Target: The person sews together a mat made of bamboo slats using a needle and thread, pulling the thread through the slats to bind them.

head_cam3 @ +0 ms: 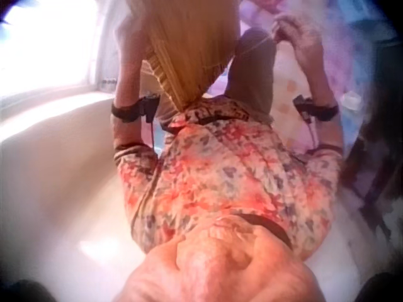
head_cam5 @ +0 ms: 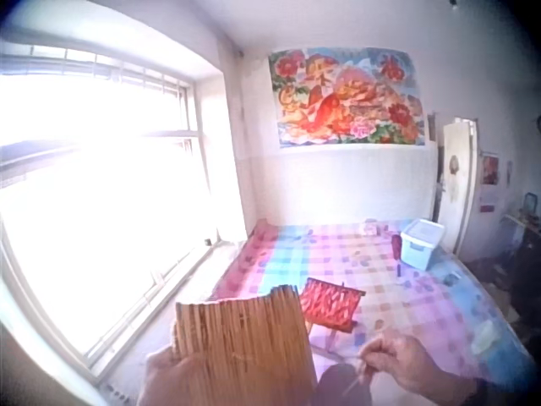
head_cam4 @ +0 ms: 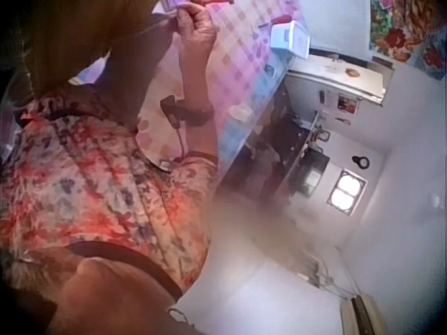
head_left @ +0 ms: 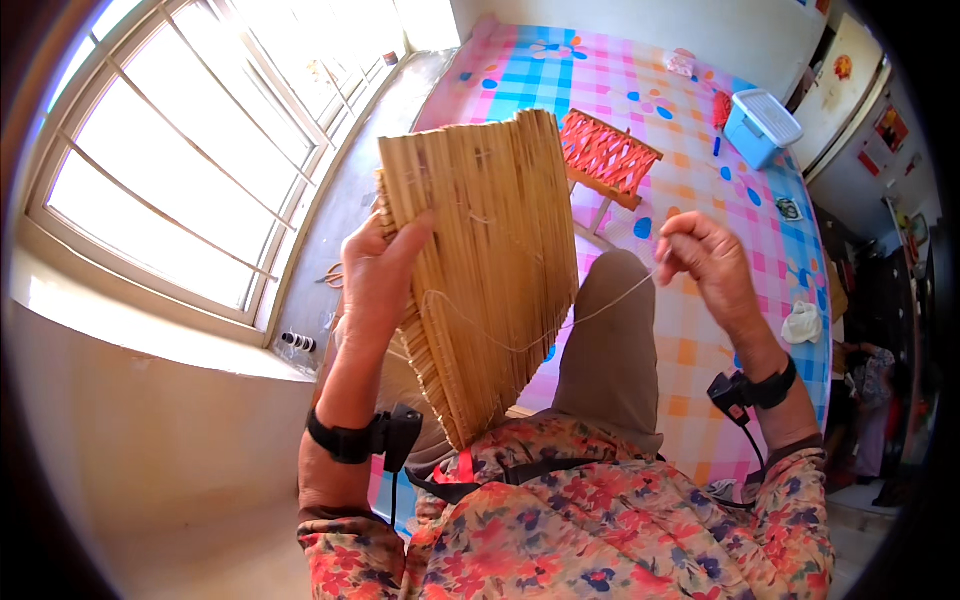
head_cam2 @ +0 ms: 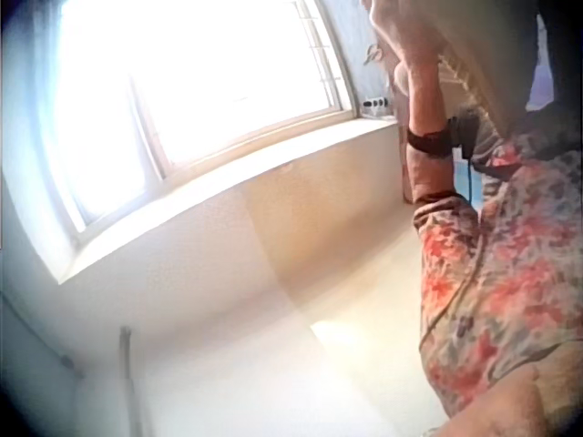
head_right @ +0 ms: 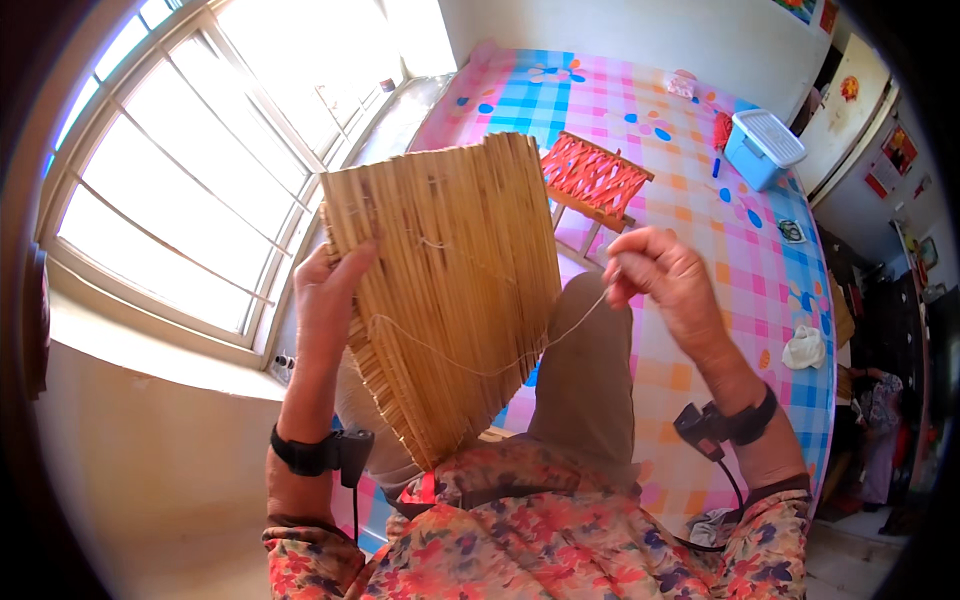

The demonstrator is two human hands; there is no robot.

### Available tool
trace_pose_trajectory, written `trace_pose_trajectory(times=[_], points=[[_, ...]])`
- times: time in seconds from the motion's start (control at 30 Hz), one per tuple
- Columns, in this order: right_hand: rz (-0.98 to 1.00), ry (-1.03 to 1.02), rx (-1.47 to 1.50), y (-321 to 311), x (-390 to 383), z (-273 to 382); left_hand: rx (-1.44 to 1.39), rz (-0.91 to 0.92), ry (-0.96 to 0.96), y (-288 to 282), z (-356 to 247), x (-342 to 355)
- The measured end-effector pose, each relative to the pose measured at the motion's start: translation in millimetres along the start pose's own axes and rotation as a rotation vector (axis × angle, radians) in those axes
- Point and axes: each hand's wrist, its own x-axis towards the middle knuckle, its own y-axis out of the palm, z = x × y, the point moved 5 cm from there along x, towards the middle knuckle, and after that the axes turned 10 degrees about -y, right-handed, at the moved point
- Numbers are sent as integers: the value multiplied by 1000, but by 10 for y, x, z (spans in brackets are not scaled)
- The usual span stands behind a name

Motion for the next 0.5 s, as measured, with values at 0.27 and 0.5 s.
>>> trace_pose_trajectory(times=[0.27,0.5], points=[[191,2,-57,772,129,-532,14,145,-139,263,426,448],[281,-151,-108,1327,527,-695,51,167,-241,218,599,708]])
